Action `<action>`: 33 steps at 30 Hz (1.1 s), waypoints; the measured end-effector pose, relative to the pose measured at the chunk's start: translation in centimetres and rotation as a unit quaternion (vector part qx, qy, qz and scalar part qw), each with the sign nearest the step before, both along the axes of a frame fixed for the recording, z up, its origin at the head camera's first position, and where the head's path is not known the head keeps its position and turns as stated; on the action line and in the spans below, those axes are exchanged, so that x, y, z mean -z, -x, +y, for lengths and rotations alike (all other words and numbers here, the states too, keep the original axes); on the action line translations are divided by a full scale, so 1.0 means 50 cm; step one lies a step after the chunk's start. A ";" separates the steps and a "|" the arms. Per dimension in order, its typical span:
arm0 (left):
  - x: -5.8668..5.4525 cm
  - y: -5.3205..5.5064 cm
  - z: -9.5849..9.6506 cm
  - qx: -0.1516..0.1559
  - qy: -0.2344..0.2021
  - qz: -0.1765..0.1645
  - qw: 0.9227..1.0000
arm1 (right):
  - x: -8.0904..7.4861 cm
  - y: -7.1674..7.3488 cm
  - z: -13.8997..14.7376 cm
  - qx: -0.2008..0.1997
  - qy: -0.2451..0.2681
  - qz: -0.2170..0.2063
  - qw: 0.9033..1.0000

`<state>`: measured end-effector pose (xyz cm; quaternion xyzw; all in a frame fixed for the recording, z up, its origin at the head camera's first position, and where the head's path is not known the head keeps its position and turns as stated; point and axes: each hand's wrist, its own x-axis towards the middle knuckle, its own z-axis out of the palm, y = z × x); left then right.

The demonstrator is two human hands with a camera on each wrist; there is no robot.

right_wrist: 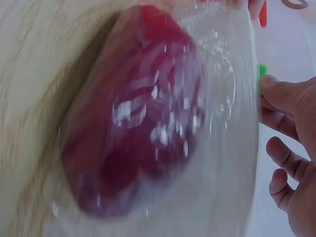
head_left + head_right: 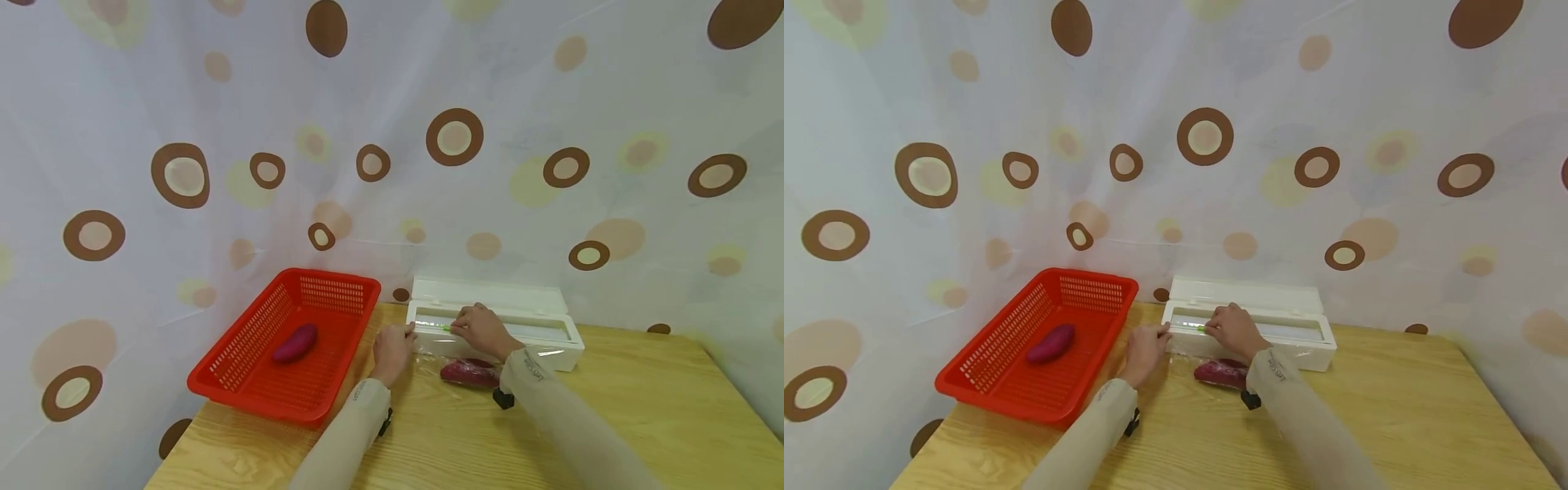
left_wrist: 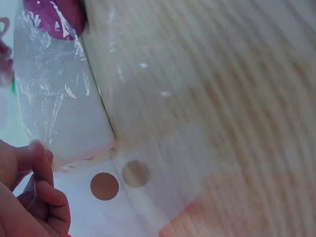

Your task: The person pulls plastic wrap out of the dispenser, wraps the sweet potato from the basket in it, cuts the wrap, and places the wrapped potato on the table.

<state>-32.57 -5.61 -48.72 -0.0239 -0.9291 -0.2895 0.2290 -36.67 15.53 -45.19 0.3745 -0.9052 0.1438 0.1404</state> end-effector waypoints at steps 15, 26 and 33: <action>-0.008 0.000 -0.017 0.014 -0.006 -0.008 1.000 | -0.007 -0.025 0.116 0.021 -0.027 0.068 0.997; -0.011 0.002 -0.002 0.031 -0.030 0.003 0.999 | -0.001 -0.040 0.250 0.048 -0.027 0.101 0.993; -0.018 0.003 -0.001 0.025 -0.016 0.006 1.000 | 0.006 -0.044 0.305 0.027 -0.027 0.114 0.993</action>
